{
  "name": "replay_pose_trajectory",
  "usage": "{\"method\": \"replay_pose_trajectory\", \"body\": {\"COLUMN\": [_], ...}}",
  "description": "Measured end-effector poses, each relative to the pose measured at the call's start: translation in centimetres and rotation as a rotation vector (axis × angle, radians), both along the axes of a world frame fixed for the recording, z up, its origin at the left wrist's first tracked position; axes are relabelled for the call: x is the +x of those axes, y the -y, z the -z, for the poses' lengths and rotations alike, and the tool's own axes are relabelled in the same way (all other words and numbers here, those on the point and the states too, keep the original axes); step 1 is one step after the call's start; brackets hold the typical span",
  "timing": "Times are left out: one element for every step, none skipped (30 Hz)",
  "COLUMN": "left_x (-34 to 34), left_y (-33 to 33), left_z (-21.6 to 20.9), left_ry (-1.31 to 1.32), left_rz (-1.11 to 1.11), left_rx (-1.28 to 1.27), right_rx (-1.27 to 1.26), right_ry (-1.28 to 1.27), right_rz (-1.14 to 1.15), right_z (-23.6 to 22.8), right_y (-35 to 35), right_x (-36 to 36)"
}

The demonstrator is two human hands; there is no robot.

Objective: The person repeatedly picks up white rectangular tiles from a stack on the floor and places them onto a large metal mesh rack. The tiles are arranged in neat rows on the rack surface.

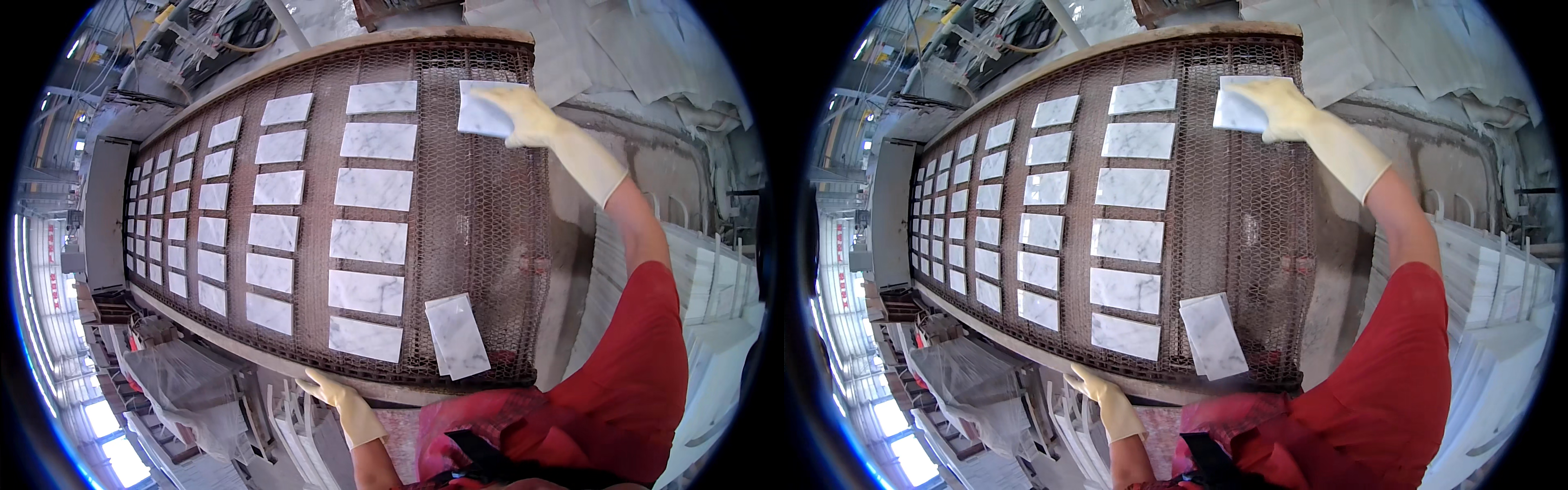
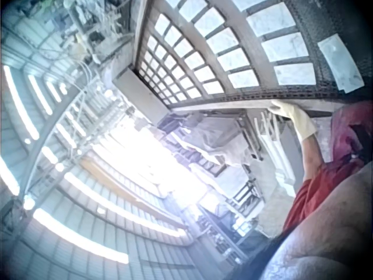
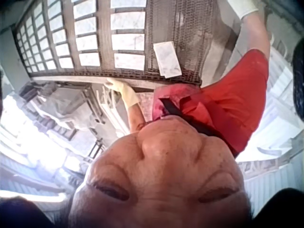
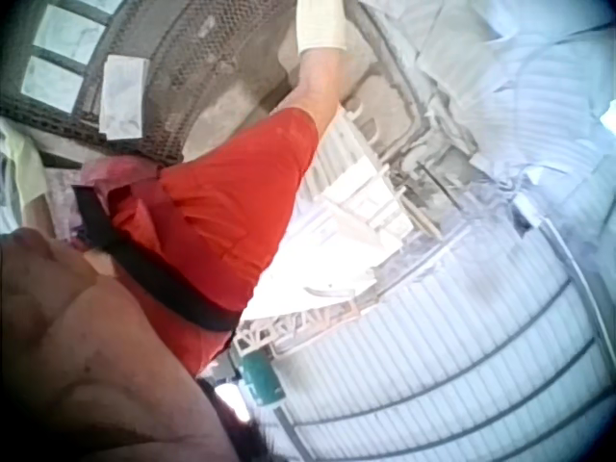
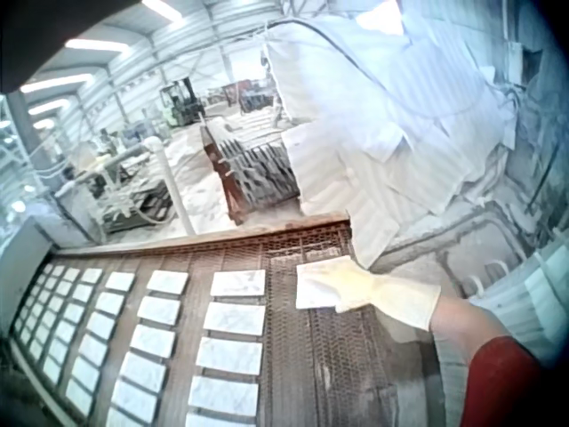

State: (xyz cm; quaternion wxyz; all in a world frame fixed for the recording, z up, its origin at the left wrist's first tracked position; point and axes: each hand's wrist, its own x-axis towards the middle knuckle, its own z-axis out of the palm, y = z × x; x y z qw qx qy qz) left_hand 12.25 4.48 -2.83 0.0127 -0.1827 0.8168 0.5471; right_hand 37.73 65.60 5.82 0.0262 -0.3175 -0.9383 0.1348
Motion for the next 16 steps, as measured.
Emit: {"method": "replay_pose_trajectory", "body": {"left_x": [-0.2, -0.3, -0.3, -0.7, -1.0, -1.0, -1.0, -1.1, -1.2, -1.3, -1.4, -1.6, -1.7, -1.9, -2.0, -1.8], "left_y": [-0.7, -1.1, -1.2, -0.4, 0.5, 0.5, 0.6, 0.6, 0.8, 1.0, 1.2, 1.6, 1.9, 2.2, 2.3, 2.6], "left_z": [-0.2, -0.4, -0.5, 0.1, 0.7, 0.9, 1.1, 1.3, 1.5, 1.7, 1.9, 2.1, 2.4, 2.6, 2.8, 2.8], "left_ry": [-0.004, -0.008, -0.013, -0.045, -0.046, -0.042, -0.038, -0.041, -0.043, -0.045, -0.048, -0.052, -0.05, -0.048, -0.04, -0.038], "left_rz": [0.01, 0.018, 0.028, 0.044, 0.04, 0.036, 0.033, 0.033, 0.03, 0.028, 0.036, 0.04, 0.039, 0.039, 0.037, 0.036], "left_rx": [0.007, 0.01, 0.012, 0.033, 0.033, 0.035, 0.038, 0.038, 0.034, 0.031, 0.031, 0.03, 0.023, 0.015, 0.003, 0.002], "right_rx": [-0.003, -0.007, -0.01, -0.006, -0.011, -0.015, -0.029, -0.038, -0.051, -0.06, -0.068, -0.077, -0.085, -0.094, -0.101, -0.103], "right_ry": [-0.047, -0.095, -0.14, -0.147, -0.154, -0.156, -0.159, -0.163, -0.167, -0.172, -0.156, -0.141, -0.104, -0.086, -0.066, -0.064], "right_rz": [-0.01, -0.025, -0.041, -0.05, -0.063, -0.073, -0.087, -0.098, -0.111, -0.122, -0.117, -0.114, -0.096, -0.096, -0.096, -0.096], "right_z": [1.6, 3.3, 4.9, 5.4, 5.8, 5.9, 5.9, 5.8, 5.8, 5.7, 5.7, 5.4, 4.9, 4.8, 4.7, 4.7], "right_y": [0.1, 0.2, 0.3, 0.6, 0.4, 0.4, 0.3, 0.1, 0.2, 0.3, 0.5, 0.8, 1.6, 1.8, 2.0, 2.2], "right_x": [0.8, 1.4, 1.9, 1.8, 1.8, 1.8, 1.9, 2.0, 1.9, 1.8, 1.8, 1.6, 1.4, 1.3, 1.4, 1.5]}}
